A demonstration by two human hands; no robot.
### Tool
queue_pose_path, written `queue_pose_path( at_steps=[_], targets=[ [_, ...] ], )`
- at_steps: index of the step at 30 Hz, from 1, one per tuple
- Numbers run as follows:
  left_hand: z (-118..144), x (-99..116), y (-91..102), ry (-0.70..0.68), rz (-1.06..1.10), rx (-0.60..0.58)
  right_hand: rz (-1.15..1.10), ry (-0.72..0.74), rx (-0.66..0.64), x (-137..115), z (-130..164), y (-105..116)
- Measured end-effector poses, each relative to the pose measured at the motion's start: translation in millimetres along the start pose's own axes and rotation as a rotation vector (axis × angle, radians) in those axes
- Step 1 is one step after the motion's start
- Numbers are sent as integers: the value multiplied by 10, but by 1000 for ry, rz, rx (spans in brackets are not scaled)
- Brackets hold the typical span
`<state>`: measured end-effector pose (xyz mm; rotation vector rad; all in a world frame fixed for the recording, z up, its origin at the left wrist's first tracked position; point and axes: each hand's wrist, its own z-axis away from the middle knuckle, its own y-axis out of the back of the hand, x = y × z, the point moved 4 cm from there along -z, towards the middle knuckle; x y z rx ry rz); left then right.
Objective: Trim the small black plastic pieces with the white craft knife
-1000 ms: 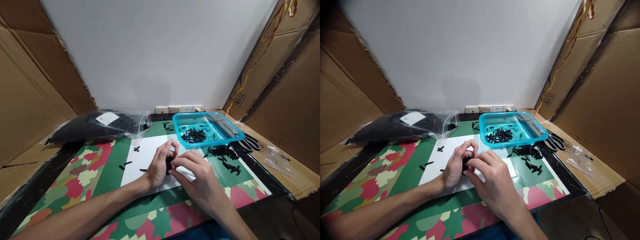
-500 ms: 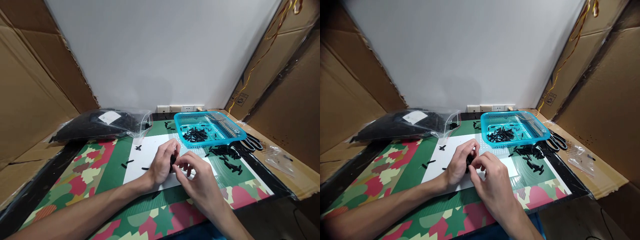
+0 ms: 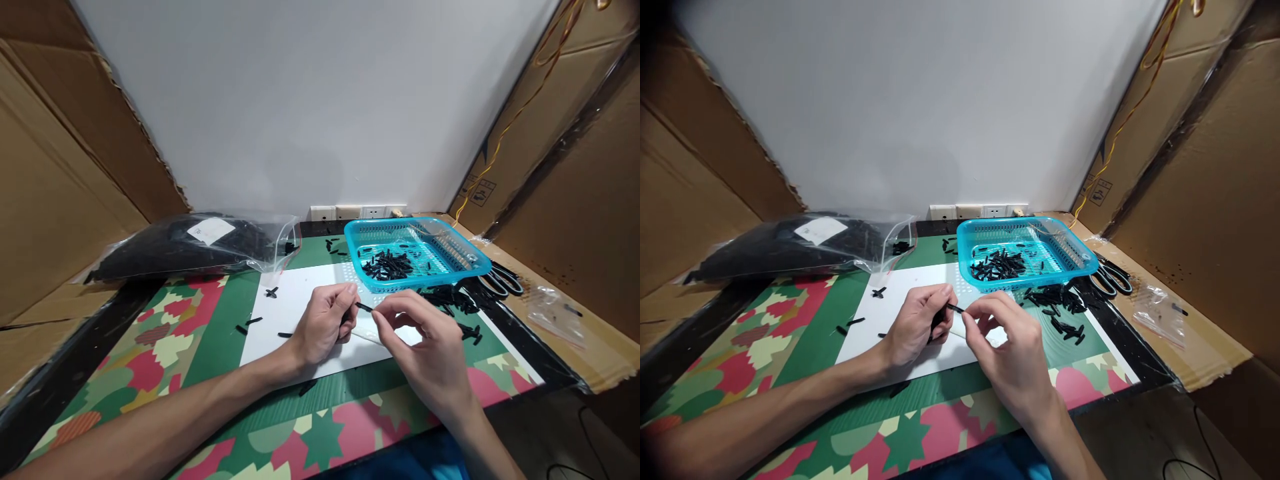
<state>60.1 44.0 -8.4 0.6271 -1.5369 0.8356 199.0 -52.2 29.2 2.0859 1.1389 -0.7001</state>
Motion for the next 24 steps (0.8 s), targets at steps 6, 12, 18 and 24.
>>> queue_pose_path(
  at_steps=[6, 12, 18, 24],
  targets=[
    [77, 2, -26, -39, -82, -101, 188, 258, -58, -37, 23, 108],
    [131, 39, -70, -104, -149, -171, 244, 306, -79, -14, 27, 143],
    [149, 86, -101, -164, -169, -194, 261, 286, -97, 19, 12, 160],
    [163, 82, -105, -171, -128, -198, 181, 153, -171, 138, 12, 162]
  ],
)
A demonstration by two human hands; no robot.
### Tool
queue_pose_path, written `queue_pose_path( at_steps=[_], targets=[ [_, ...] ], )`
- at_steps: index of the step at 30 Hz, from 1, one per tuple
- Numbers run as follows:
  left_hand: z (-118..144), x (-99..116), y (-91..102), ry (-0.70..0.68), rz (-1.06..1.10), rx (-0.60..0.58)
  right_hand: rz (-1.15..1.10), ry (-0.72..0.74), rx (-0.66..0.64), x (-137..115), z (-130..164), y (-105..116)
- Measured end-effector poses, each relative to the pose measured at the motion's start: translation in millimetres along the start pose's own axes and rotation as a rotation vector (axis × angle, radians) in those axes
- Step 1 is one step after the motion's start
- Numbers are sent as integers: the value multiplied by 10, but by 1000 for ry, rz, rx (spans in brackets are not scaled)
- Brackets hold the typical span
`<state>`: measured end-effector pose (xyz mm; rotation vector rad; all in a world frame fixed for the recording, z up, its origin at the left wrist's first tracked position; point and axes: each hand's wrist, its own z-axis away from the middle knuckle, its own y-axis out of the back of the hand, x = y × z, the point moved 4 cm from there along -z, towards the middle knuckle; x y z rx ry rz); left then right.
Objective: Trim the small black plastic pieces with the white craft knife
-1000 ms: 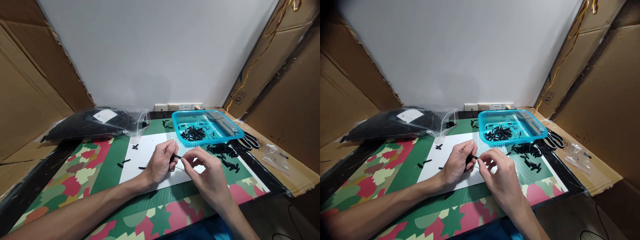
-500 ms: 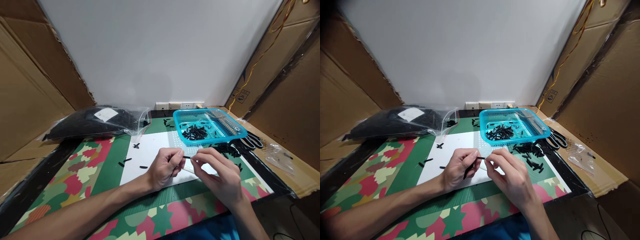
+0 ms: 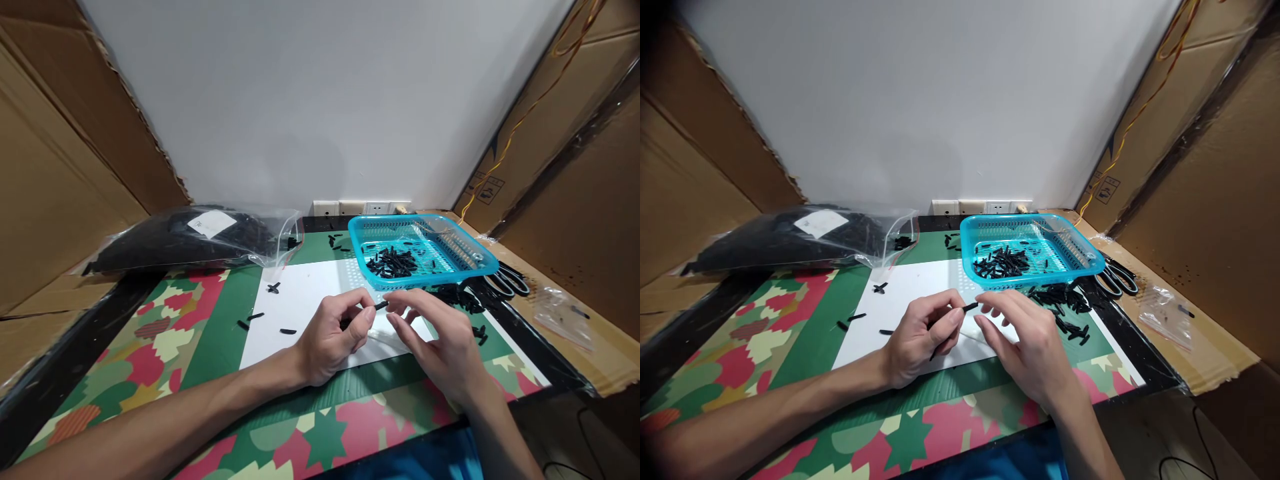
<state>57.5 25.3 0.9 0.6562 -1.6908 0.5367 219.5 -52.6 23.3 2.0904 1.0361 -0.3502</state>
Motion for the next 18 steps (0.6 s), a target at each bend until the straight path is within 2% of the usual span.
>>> queue_pose_path(
  at_steps=[18],
  targets=[
    [30, 34, 3, -69, -136, -55, -94, 53, 84, -8, -10, 34]
  ],
)
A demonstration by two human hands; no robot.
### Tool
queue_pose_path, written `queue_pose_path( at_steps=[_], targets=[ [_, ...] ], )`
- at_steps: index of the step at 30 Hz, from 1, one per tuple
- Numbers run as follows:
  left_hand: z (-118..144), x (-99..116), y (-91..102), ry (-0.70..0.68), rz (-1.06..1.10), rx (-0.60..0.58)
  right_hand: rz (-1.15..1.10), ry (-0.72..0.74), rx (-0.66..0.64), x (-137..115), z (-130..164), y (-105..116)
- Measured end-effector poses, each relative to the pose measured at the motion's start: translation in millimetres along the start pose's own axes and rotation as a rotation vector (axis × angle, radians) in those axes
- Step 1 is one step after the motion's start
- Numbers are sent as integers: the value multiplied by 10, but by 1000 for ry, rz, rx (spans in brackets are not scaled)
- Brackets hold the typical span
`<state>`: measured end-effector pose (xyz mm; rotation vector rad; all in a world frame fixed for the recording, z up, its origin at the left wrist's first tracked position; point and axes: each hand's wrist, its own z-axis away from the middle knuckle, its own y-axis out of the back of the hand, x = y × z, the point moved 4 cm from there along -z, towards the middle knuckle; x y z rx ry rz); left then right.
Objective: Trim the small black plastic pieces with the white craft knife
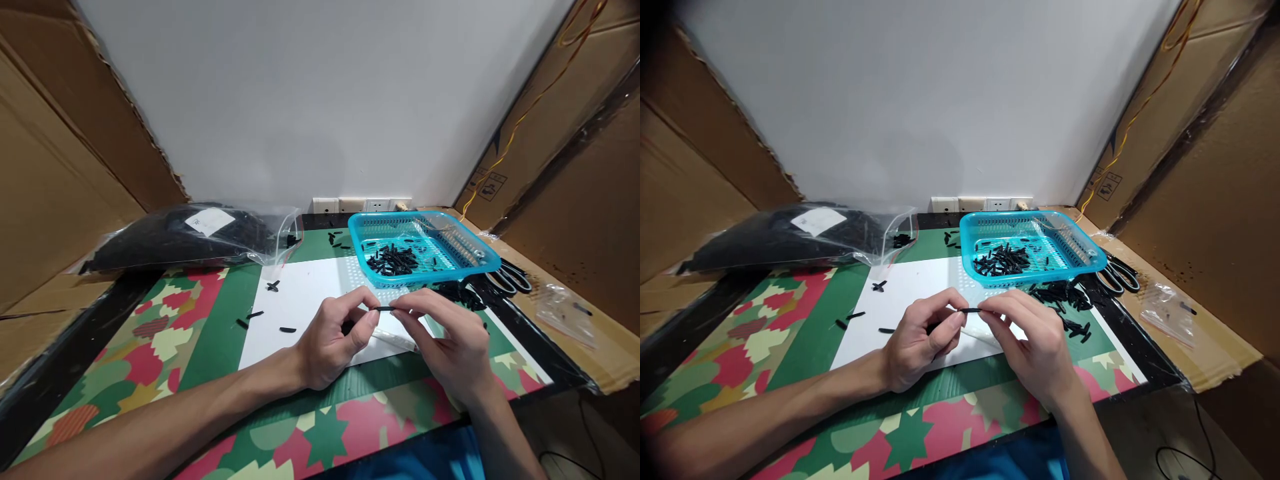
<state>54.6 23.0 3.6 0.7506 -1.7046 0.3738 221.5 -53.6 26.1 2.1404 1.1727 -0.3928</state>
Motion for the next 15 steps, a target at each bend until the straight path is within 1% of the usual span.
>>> queue_pose_path(
  at_steps=[8, 15],
  targets=[
    [-6, -9, 5, 14, -27, 4, 15, 0, 0, 0, -14, 2],
    [-11, 15, 14, 10, -60, 28, 25, -28, -51, 15, 3, -15]
  ],
)
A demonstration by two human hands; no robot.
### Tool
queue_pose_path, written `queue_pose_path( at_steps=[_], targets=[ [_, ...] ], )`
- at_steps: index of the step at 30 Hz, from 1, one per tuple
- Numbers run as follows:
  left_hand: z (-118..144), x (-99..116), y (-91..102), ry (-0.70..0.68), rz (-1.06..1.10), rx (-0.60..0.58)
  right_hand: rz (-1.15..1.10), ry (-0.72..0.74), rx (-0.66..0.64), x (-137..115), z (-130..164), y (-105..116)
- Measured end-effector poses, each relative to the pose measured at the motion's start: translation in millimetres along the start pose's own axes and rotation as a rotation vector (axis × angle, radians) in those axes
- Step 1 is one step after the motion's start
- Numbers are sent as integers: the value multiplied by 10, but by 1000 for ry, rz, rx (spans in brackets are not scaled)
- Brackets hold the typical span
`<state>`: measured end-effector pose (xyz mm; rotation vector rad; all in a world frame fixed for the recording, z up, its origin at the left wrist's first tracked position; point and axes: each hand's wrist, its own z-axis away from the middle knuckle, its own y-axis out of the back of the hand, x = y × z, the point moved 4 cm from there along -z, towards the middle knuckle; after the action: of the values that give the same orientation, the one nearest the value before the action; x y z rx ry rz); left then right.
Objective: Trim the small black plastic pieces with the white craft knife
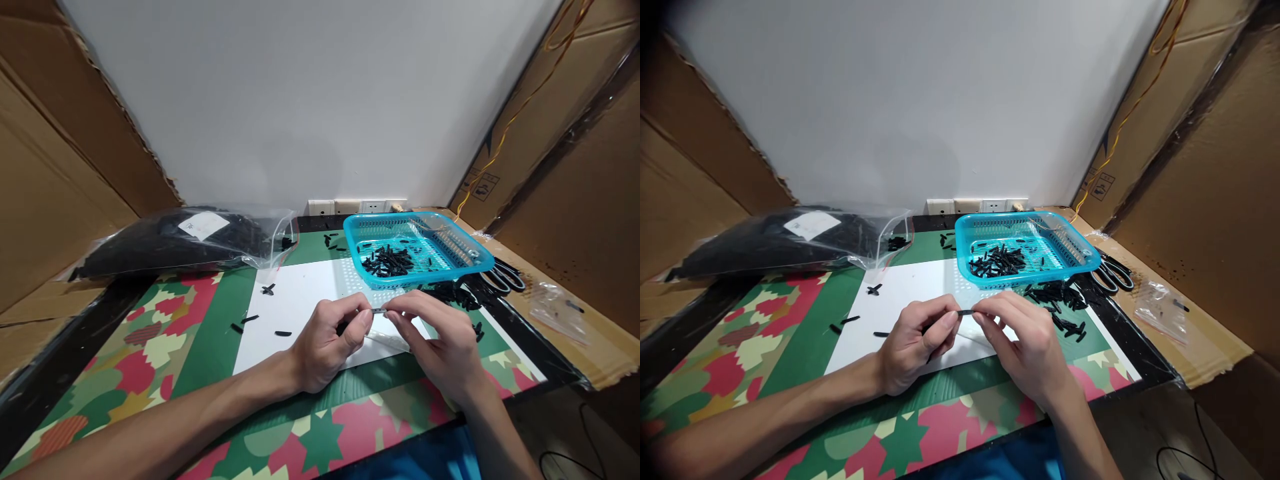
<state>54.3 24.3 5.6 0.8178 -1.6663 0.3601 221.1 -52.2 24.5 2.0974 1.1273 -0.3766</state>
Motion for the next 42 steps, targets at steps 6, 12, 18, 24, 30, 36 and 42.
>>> queue_pose_path(
  at_steps=[6, 12, 18, 24, 30, 36, 42],
  targets=[
    [0, -18, -2, 9, 22, 8, 3, 3, 1, -5, -11, -7],
    [7, -44, -2, 23, 55, -6, -3, 5, 5, -16, -8, -16],
    [5, -47, -2, 25, 56, -11, -16, -2, 1, -23, -18, -16],
    [-16, -25, 9, 18, 15, -8, 4, 24, 169, -50, 21, 71],
    [-31, -46, -7, 36, 73, 10, 186, -38, 562, -15, 25, 399],
    [-65, -111, 5, 34, 181, 86, 551, -133, 164, 225, -189, 456],
    [-77, -142, 58, 81, 278, 169, 228, -52, -44, -140, -67, 32]
  ],
)
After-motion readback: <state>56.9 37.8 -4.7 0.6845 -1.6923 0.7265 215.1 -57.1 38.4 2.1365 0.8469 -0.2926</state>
